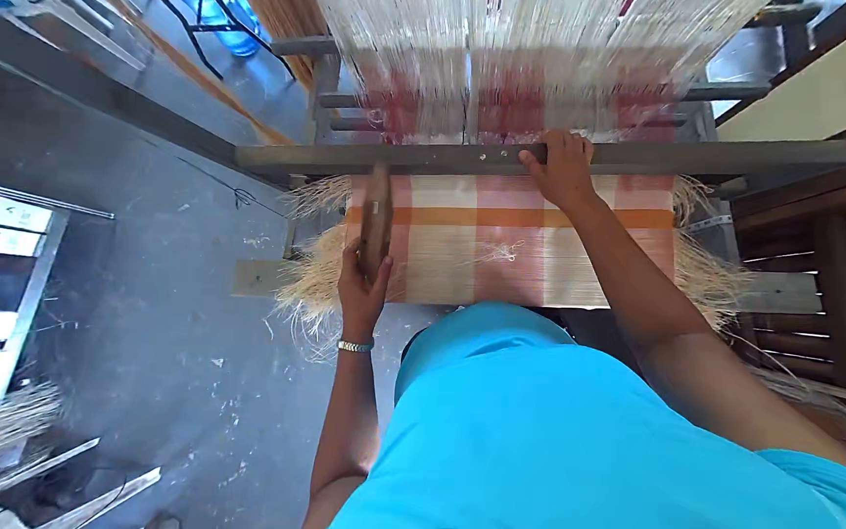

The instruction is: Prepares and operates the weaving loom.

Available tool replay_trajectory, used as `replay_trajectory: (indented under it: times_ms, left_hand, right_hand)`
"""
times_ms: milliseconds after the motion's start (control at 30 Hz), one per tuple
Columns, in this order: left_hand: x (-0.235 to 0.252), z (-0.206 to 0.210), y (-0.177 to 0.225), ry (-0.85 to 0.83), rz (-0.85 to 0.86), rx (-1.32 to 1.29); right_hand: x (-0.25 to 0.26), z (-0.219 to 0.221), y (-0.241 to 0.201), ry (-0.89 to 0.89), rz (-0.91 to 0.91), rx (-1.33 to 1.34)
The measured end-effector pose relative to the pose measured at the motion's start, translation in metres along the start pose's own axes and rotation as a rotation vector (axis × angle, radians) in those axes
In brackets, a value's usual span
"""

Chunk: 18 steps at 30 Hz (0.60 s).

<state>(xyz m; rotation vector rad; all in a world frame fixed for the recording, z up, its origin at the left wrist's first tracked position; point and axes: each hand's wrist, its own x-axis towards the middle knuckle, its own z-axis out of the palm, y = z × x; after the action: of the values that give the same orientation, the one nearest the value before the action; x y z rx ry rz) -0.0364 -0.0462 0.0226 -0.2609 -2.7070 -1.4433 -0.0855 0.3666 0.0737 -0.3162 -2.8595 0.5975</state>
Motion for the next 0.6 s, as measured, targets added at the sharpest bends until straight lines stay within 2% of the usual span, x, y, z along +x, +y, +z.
replay_trajectory:
  times_ms: [100, 167, 333, 433, 500, 600]
  left_hand:
    - [0.025, -0.003, 0.000, -0.126, 0.176, 0.410]
    - [0.045, 0.005, 0.001, -0.187, 0.227, 0.528]
    - [0.091, 0.050, 0.009, -0.318, 0.309, 0.491]
    - [0.108, 0.082, 0.015, -0.332, 0.382, 0.458]
    - [0.112, 0.100, 0.020, -0.286, 0.407, 0.465]
    - [0.099, 0.114, 0.035, -0.116, 0.418, 0.412]
  right_hand:
    - [-0.001, 0.005, 0.005, 0.024, -0.028, -0.002]
    - [-0.001, 0.007, 0.008, 0.034, -0.034, -0.005]
    - [0.000, 0.008, 0.008, 0.037, -0.033, -0.011]
    - [-0.001, 0.009, 0.009, 0.047, -0.030, -0.005]
    - [-0.001, 0.009, 0.008, 0.061, -0.028, 0.002]
    - [-0.002, 0.010, 0.007, 0.088, -0.037, 0.012]
